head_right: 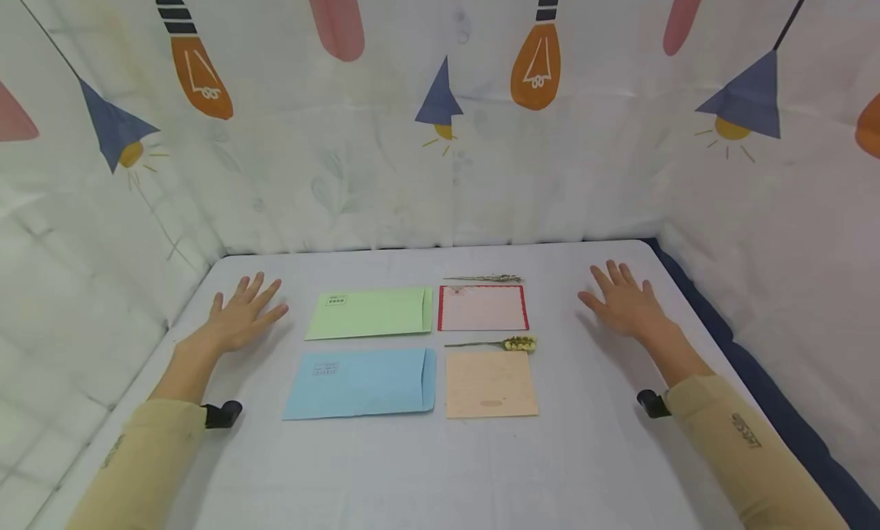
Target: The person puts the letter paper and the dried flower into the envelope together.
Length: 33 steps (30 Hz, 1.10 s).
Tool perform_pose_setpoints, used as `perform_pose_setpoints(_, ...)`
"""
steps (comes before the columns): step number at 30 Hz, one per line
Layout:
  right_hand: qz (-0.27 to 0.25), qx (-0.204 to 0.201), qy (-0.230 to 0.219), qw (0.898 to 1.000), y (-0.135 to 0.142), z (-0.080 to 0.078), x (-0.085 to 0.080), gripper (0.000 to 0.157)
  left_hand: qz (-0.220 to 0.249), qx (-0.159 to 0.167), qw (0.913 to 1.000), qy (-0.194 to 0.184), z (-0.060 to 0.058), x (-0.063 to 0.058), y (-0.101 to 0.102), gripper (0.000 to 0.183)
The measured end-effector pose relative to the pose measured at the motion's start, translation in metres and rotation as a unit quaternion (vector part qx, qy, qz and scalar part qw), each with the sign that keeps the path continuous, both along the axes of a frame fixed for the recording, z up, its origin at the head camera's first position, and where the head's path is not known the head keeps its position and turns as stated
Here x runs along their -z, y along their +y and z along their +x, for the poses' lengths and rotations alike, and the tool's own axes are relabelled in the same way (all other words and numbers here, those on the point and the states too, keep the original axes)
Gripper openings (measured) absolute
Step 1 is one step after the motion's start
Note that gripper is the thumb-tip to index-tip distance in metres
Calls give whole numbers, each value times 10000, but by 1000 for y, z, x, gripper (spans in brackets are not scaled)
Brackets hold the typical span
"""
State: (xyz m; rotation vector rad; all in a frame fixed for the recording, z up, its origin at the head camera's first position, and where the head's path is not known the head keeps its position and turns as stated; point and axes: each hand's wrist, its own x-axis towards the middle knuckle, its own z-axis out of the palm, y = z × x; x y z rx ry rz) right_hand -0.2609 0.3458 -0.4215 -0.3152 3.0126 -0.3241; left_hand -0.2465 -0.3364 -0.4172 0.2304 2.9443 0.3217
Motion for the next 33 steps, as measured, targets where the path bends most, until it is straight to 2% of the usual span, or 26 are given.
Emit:
perform_pose_setpoints(7, -155, -120, 215, 9996, -11, 9, -3, 80, -145, 86, 9997, 160, -2, 1, 13, 87)
perform_pose_setpoints(15, -255, -111, 682, 9973, -24, 16, -3, 67, 34, 159, 9989, 429, 5, -5, 33, 81)
perform_pose_setpoints(23, -808, -36, 874, 9929, -36, 23, -2, 51, 149, 340, 9967, 728, 11, -6, 49, 77)
perform_pose_setpoints(33, -1647, -259, 1205, 9786, -56, 30, -1, 39, 228, 648, 9927, 995, 21, -9, 75, 73)
